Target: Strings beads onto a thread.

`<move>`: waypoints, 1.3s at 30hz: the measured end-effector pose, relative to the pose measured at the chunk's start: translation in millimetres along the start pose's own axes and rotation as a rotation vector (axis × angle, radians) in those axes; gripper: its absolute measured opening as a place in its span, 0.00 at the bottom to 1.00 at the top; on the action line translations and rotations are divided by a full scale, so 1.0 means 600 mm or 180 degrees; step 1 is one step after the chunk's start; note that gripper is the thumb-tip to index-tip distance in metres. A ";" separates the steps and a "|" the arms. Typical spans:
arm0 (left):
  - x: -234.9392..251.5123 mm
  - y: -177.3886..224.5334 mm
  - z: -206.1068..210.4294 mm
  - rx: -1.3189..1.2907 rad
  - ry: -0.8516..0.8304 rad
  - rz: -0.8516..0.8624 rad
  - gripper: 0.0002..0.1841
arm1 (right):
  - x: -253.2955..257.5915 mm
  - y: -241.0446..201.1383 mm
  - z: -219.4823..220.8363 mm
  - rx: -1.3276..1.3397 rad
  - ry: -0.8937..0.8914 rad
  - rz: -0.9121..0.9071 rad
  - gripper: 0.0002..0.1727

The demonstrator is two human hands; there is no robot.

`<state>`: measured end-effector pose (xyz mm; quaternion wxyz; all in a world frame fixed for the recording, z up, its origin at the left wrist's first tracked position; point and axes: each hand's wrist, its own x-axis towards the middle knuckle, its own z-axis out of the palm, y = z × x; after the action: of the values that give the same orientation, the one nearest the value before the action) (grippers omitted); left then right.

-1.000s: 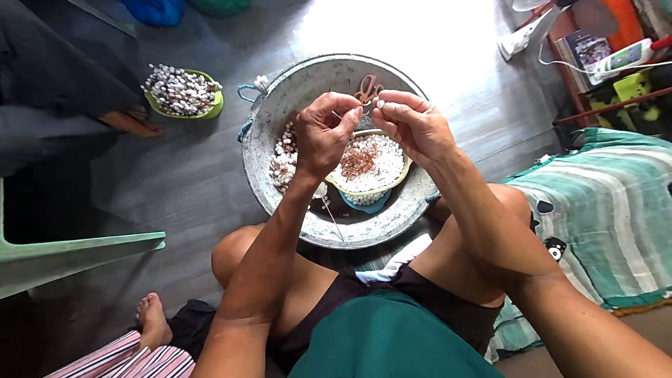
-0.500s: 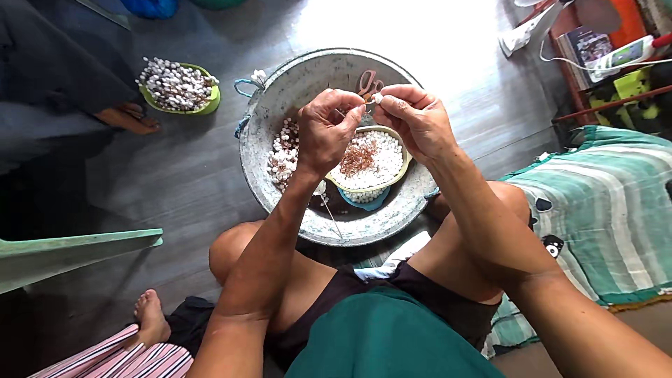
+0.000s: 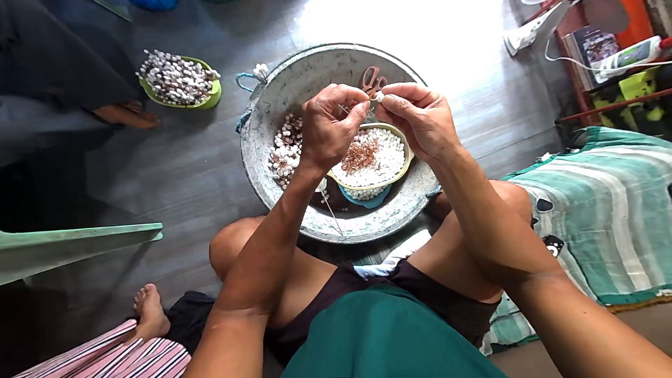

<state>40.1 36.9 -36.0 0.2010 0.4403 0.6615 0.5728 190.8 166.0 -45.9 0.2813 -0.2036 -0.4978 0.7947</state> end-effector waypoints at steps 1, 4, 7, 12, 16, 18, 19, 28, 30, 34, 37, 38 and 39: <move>0.000 0.000 0.001 -0.0004 0.0001 -0.0004 0.05 | 0.000 0.000 0.000 -0.0011 0.0005 -0.0004 0.10; -0.001 -0.002 0.002 -0.0006 0.0023 0.0027 0.05 | 0.000 0.001 0.000 -0.0074 -0.0019 -0.0067 0.10; 0.000 -0.001 0.002 0.0034 0.0019 0.0022 0.05 | 0.000 0.002 -0.002 -0.0229 -0.0085 -0.0202 0.11; -0.001 0.000 0.004 0.0232 0.0010 -0.0005 0.04 | 0.001 0.005 -0.002 -0.0478 -0.0159 -0.0423 0.11; -0.001 -0.001 0.006 0.0195 0.0041 -0.0019 0.04 | 0.000 0.003 -0.002 -0.0498 -0.0159 -0.0435 0.12; -0.001 -0.001 0.007 0.0126 0.0075 -0.0022 0.04 | 0.000 0.004 -0.002 -0.0538 -0.0207 -0.0508 0.13; -0.001 -0.001 0.008 0.0075 0.0088 0.0009 0.04 | 0.001 0.005 -0.001 -0.0572 -0.0210 -0.0568 0.13; -0.002 -0.004 0.016 -0.0133 0.0146 0.0088 0.04 | 0.000 0.007 0.007 -0.0925 -0.0117 -0.0748 0.11; -0.002 -0.003 0.016 -0.0148 0.0157 0.0069 0.04 | 0.000 0.007 0.008 -0.0986 -0.0108 -0.0776 0.10; -0.002 -0.005 0.015 -0.0146 0.0150 0.0041 0.04 | -0.003 0.006 0.008 -0.1048 -0.0112 -0.0811 0.11; -0.001 -0.005 0.013 -0.0089 0.0171 0.0088 0.04 | -0.002 0.006 0.007 -0.1081 -0.0138 -0.0849 0.12; -0.001 -0.005 0.013 -0.0064 0.0163 0.0089 0.04 | -0.002 0.007 0.008 -0.1109 -0.0106 -0.0848 0.11; -0.001 -0.004 0.013 -0.0055 0.0151 0.0087 0.04 | -0.003 0.008 0.008 -0.1145 -0.0073 -0.0848 0.11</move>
<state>45.9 41.1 -40.5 0.1812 0.4339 0.6551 0.5914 187.9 160.1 -48.3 0.3373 -0.1739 -0.6572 0.6512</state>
